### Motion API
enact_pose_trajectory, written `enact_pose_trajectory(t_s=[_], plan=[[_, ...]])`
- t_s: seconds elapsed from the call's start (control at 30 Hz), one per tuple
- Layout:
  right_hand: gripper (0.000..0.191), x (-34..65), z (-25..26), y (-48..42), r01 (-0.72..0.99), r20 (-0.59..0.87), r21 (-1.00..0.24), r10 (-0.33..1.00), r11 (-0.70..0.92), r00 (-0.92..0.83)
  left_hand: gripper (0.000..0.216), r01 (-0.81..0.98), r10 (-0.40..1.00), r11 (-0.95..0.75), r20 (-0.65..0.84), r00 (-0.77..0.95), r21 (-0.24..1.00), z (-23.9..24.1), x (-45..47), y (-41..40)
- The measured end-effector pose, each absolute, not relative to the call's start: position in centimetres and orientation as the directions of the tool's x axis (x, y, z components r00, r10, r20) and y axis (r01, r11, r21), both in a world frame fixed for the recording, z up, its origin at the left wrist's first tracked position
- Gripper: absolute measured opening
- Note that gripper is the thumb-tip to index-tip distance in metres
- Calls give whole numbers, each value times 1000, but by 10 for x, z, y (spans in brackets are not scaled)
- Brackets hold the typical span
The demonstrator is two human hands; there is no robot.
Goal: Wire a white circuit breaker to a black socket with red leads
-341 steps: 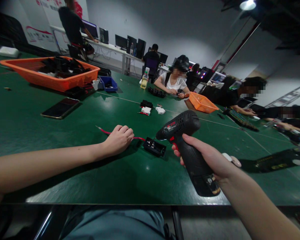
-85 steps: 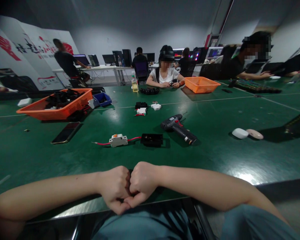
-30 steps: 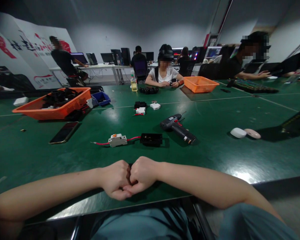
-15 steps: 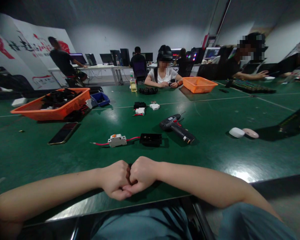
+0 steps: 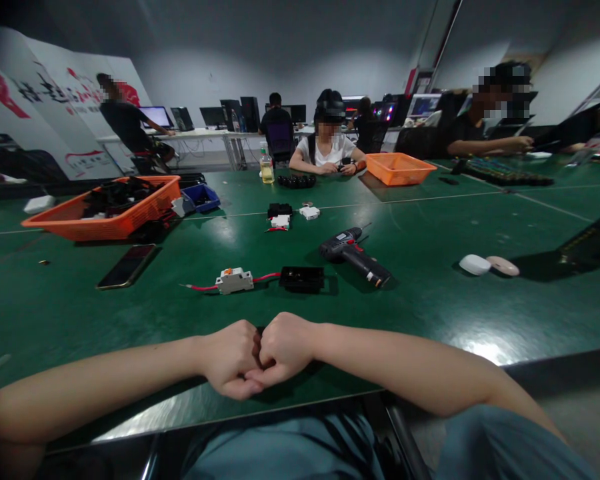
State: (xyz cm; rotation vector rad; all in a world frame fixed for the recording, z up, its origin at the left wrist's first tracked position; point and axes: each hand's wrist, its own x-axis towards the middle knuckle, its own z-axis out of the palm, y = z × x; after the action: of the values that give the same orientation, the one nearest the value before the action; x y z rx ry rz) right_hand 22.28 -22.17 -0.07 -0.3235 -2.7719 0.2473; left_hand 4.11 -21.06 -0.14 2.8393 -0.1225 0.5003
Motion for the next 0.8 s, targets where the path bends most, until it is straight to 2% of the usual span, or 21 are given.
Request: enact_pose_trajectory(t_s=[0.8], plan=[[49, 223, 4, -222, 212, 263, -197, 260, 957, -929, 45, -124, -38, -964, 339, 940, 236, -1, 40, -211]])
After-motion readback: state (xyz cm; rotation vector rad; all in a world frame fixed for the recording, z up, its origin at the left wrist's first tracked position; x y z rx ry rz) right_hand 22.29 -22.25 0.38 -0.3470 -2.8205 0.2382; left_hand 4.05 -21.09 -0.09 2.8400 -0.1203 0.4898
